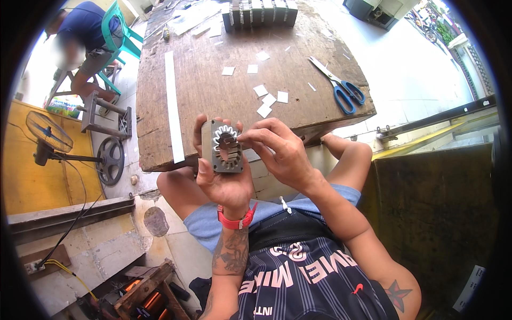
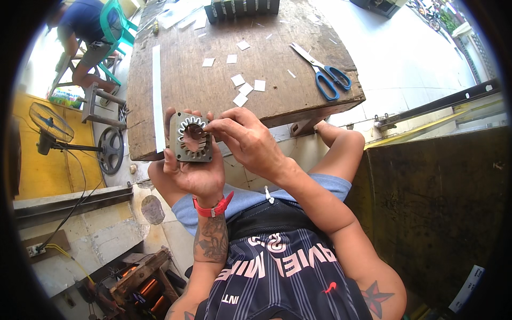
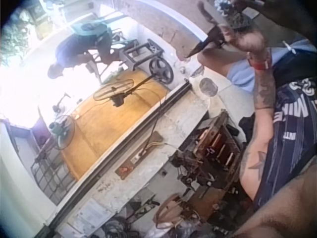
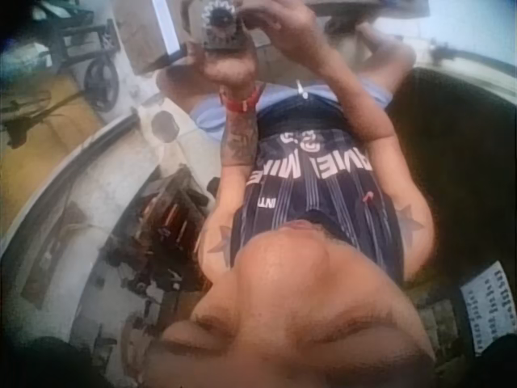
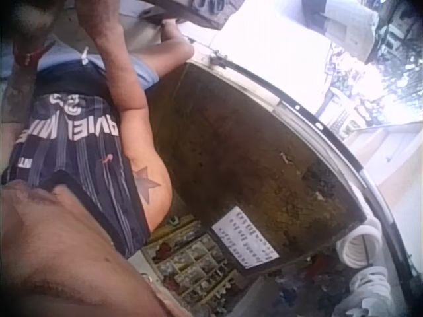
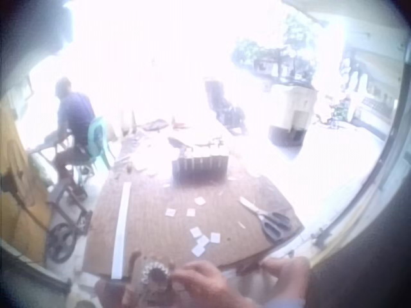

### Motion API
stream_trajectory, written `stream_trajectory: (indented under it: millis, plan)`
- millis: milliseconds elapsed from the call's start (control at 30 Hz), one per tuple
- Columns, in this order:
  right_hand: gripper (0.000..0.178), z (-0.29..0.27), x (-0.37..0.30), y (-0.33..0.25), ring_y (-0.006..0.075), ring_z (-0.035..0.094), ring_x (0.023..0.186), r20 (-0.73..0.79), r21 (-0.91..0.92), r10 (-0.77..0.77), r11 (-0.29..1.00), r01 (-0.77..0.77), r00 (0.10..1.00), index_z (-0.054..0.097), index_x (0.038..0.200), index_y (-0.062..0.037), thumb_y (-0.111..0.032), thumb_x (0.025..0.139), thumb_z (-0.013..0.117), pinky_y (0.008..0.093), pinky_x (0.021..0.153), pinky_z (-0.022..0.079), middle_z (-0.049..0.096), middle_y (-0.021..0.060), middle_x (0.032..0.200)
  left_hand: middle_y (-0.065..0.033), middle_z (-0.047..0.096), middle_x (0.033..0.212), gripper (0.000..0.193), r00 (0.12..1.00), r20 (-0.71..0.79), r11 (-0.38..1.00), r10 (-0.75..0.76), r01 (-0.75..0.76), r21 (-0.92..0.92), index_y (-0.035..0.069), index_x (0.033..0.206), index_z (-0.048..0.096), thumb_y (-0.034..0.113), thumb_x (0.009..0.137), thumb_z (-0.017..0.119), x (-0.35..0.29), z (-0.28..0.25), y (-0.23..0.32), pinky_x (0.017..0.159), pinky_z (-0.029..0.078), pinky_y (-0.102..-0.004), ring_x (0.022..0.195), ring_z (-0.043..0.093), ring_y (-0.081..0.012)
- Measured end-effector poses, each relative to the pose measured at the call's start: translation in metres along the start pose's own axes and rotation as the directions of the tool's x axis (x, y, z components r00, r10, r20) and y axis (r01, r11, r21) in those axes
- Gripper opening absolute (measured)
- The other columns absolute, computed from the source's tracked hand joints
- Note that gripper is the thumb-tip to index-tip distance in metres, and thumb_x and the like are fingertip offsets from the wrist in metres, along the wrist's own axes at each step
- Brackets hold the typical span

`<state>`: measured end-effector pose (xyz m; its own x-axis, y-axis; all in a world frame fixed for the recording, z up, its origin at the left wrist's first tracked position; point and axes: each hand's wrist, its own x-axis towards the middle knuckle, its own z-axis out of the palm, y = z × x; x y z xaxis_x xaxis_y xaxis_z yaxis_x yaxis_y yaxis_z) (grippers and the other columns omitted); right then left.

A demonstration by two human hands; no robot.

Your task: The person cuts small rectangular pieces from a white strip using scissors and places them into the slots of a metal stator core. The person repeats this process for multiple slots, handling the stator and strip with both hands.

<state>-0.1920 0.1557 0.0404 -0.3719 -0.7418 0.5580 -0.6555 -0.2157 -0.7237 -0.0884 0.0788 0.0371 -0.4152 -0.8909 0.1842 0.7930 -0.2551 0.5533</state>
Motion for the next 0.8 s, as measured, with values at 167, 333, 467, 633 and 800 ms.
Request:
stream_trajectory:
  millis: [167,333,467,633,800]
  plan:
    - [0.031,0.0,0.002,-0.004,0.0264,0.068,0.096,0.014,-0.034,-0.003,0.999,0.004,1.0,0.075,0.116,-0.0097,0.004,0.089,0.075,0.0378,0.08,0.059,0.066,0.0109,0.106,-0.0167,0.056,0.135,0.081,1.0,-0.002,1.0,-0.005,0.005,0.008,0.003,0.156,0.036,0.05,0.095,0.06,-0.001,0.0,0.002,0.118,0.042,-0.0504,0.129,0.056,-0.0286]
    - [0.035,-0.001,0.004,-0.004,0.0275,0.067,0.094,0.02,-0.168,-0.138,0.976,0.139,0.99,0.075,0.118,-0.0084,0.006,0.085,0.075,0.0374,0.078,0.058,0.066,0.0104,0.105,-0.0168,0.055,0.135,0.082,1.0,-0.007,1.0,-0.001,0.001,0.011,0.003,0.157,0.036,0.049,0.095,0.06,-0.001,0.001,0.002,0.118,0.042,-0.0499,0.129,0.055,-0.0283]
    - [0.042,0.001,0.002,-0.004,0.0295,0.065,0.099,0.02,-0.285,-0.221,0.934,0.217,0.975,0.071,0.119,-0.0085,0.002,0.079,0.075,0.0389,0.083,0.058,0.063,0.0101,0.107,-0.0168,0.055,0.135,0.081,1.0,0.011,1.0,0.013,-0.014,0.014,0.003,0.157,0.035,0.048,0.095,0.06,-0.001,0.002,0.002,0.118,0.041,-0.0499,0.129,0.055,-0.0281]
    - [0.045,0.01,-0.002,-0.009,0.0291,0.065,0.098,-0.061,-0.208,-0.135,0.971,0.12,0.989,0.071,0.121,-0.0086,0.001,0.076,0.076,0.0383,0.08,0.059,0.063,0.0088,0.107,-0.0168,0.055,0.135,0.08,1.0,0.007,1.0,0.002,-0.002,-0.028,0.003,0.157,0.034,0.047,0.095,0.06,-0.003,0.005,0.004,0.12,0.041,-0.0497,0.13,0.055,-0.028]
    - [0.045,0.001,0.002,-0.008,0.0291,0.066,0.098,0.057,-0.265,-0.194,0.943,0.202,0.979,0.072,0.12,-0.0092,0.004,0.078,0.074,0.0391,0.081,0.059,0.064,0.0088,0.107,-0.0176,0.056,0.135,0.079,1.0,0.012,1.0,0.018,-0.018,0.008,0.003,0.157,0.034,0.046,0.096,0.059,-0.003,0.003,0.003,0.121,0.04,-0.049,0.13,0.056,-0.0279]
